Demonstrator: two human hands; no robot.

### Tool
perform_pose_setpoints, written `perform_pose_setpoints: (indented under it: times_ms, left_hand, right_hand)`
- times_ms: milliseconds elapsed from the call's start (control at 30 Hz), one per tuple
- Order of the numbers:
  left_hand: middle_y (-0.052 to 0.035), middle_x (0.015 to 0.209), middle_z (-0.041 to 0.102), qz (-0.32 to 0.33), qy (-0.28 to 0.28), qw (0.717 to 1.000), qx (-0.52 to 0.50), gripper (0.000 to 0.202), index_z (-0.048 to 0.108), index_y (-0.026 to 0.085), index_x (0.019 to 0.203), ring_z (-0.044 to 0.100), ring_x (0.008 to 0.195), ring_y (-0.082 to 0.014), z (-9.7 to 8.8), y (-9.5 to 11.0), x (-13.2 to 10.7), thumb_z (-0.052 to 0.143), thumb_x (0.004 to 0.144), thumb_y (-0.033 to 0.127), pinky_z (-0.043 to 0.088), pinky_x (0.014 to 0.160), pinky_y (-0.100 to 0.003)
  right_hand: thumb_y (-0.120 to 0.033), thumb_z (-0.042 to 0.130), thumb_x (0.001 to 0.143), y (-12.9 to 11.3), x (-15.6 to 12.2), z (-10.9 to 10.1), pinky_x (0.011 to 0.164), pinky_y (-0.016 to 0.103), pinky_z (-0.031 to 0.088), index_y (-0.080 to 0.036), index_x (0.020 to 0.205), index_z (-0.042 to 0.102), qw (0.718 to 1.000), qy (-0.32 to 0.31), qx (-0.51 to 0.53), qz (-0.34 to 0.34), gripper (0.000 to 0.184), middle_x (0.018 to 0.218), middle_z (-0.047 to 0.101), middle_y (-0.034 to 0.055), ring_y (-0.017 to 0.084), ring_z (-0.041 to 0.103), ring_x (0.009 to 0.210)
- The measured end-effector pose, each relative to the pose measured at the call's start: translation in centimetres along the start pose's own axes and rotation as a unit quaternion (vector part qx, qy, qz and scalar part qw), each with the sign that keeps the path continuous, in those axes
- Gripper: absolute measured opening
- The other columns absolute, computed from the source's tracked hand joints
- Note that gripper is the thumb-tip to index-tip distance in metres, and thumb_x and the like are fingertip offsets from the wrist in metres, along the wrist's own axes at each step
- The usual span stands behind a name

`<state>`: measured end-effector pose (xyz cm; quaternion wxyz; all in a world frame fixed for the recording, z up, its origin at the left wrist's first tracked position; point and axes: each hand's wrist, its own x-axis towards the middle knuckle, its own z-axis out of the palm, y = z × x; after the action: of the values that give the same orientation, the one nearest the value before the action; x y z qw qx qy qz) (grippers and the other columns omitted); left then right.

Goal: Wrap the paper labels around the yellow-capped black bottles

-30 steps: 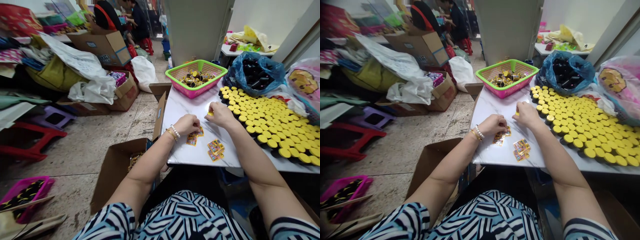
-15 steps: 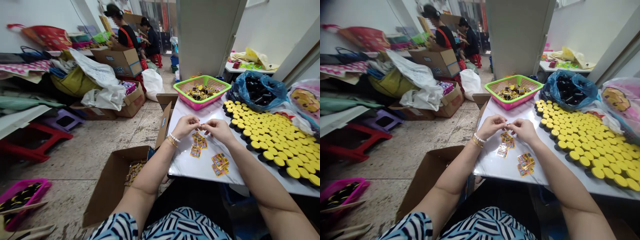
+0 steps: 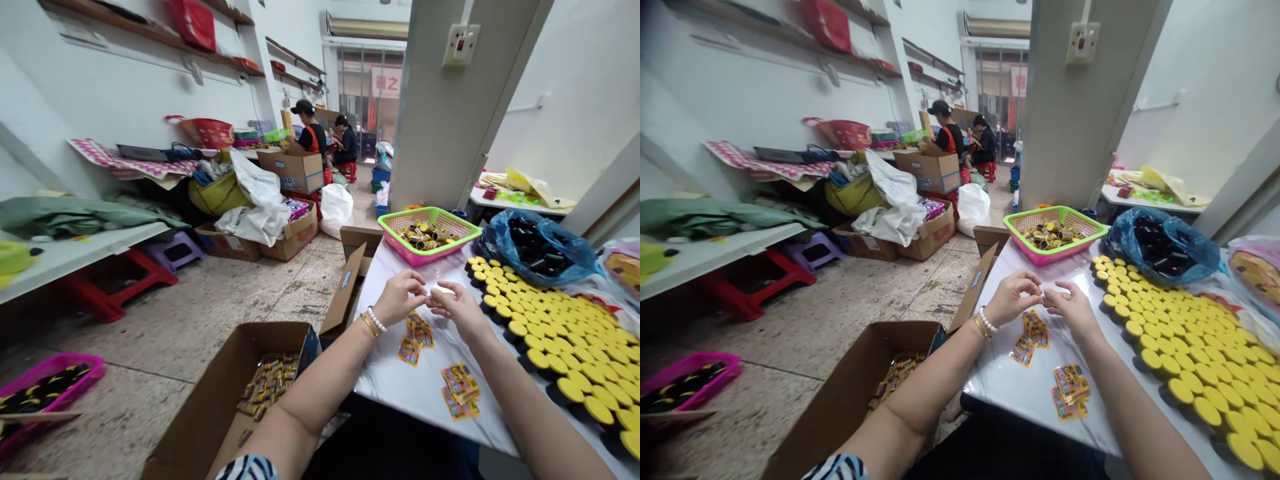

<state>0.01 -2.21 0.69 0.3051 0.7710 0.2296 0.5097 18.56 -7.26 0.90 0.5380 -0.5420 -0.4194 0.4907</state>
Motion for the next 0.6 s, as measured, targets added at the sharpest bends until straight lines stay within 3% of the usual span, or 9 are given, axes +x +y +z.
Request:
perform_pose_setpoints:
  times_ms: [100, 200, 267, 333, 433, 533, 600]
  left_hand:
    - [-0.0117, 0.107, 0.07, -0.004, 0.019, 0.999, -0.028, 0.019, 0.073, 0.016, 0.077, 0.069, 0.095, -0.0184, 0.3, 0.3, -0.2, 0.084, 0.08, 0.031, 0.058, 0.084, -0.032]
    - [-0.0135, 0.111, 0.069, -0.118, 0.052, 0.983, -0.131, 0.036, 0.071, 0.014, 0.093, 0.07, 0.088, -0.0178, 0.6, 0.2, -0.2, 0.087, 0.077, 0.043, 0.059, 0.075, -0.032]
    - [-0.0113, 0.101, 0.071, -0.206, 0.03, 0.956, -0.206, 0.053, 0.069, 0.012, 0.103, 0.068, 0.074, -0.0149, 0.6, 0.2, -0.1, 0.089, 0.071, 0.05, 0.055, 0.065, -0.029]
    - [-0.0067, 0.082, 0.069, -0.248, -0.012, 0.935, -0.255, 0.059, 0.07, 0.009, 0.097, 0.06, 0.063, -0.0112, 0.5, 0.2, 0.0, 0.09, 0.067, 0.056, 0.048, 0.059, -0.025]
    - [-0.0024, 0.066, 0.064, -0.249, -0.019, 0.933, -0.258, 0.057, 0.071, 0.009, 0.079, 0.053, 0.058, -0.008, 0.6, 0.1, 0.0, 0.087, 0.067, 0.062, 0.041, 0.057, -0.023]
    - [-0.0002, 0.062, 0.061, -0.252, -0.006, 0.946, -0.206, 0.056, 0.07, 0.011, 0.072, 0.05, 0.057, -0.0081, 1.0, -0.2, 0.0, 0.082, 0.07, 0.065, 0.04, 0.057, -0.023]
    - [0.0005, 0.061, 0.059, -0.253, -0.004, 0.952, -0.174, 0.056, 0.068, 0.012, 0.07, 0.05, 0.057, -0.0088, 1.2, -0.5, 0.0, 0.078, 0.074, 0.067, 0.039, 0.056, -0.023]
  right_hand:
    - [-0.042, 0.094, 0.069, 0.2, 0.0, -0.1, 0.065, 0.027, 0.054, -0.018, 0.123, 0.059, 0.999, -0.003, 0.009, -0.05, 0.069, 0.076, 0.076, 0.0013, 0.016, 0.07, 0.068]
    - [-0.043, 0.091, 0.073, -0.1, -0.6, 0.3, 0.065, 0.027, 0.052, -0.02, 0.123, 0.061, 0.991, 0.016, 0.006, -0.13, 0.063, 0.077, 0.075, -0.0011, 0.014, 0.066, 0.065]
    - [-0.043, 0.089, 0.076, -0.4, -1.1, 0.6, 0.066, 0.028, 0.052, -0.021, 0.125, 0.061, 0.985, 0.027, -0.012, -0.17, 0.06, 0.08, 0.075, -0.0014, 0.014, 0.066, 0.067]
    - [-0.045, 0.087, 0.078, -0.5, -1.4, 0.9, 0.068, 0.028, 0.053, -0.022, 0.126, 0.061, 0.981, 0.037, -0.025, -0.19, 0.059, 0.08, 0.074, -0.0023, 0.014, 0.066, 0.068]
    - [-0.053, 0.083, 0.08, -0.1, -1.1, 0.9, 0.07, 0.029, 0.054, -0.02, 0.117, 0.066, 0.987, 0.013, -0.036, -0.153, 0.052, 0.078, 0.073, -0.0008, 0.014, 0.066, 0.07]
    - [-0.058, 0.081, 0.079, 0.6, -0.5, 0.9, 0.065, 0.028, 0.053, -0.017, 0.089, 0.072, 0.994, -0.04, -0.054, -0.087, 0.044, 0.075, 0.072, 0.0028, 0.015, 0.065, 0.066]
    - [-0.059, 0.082, 0.077, 1.0, -0.3, 1.0, 0.062, 0.027, 0.052, -0.017, 0.078, 0.07, 0.995, -0.036, -0.052, -0.075, 0.043, 0.071, 0.071, 0.0028, 0.014, 0.063, 0.063]
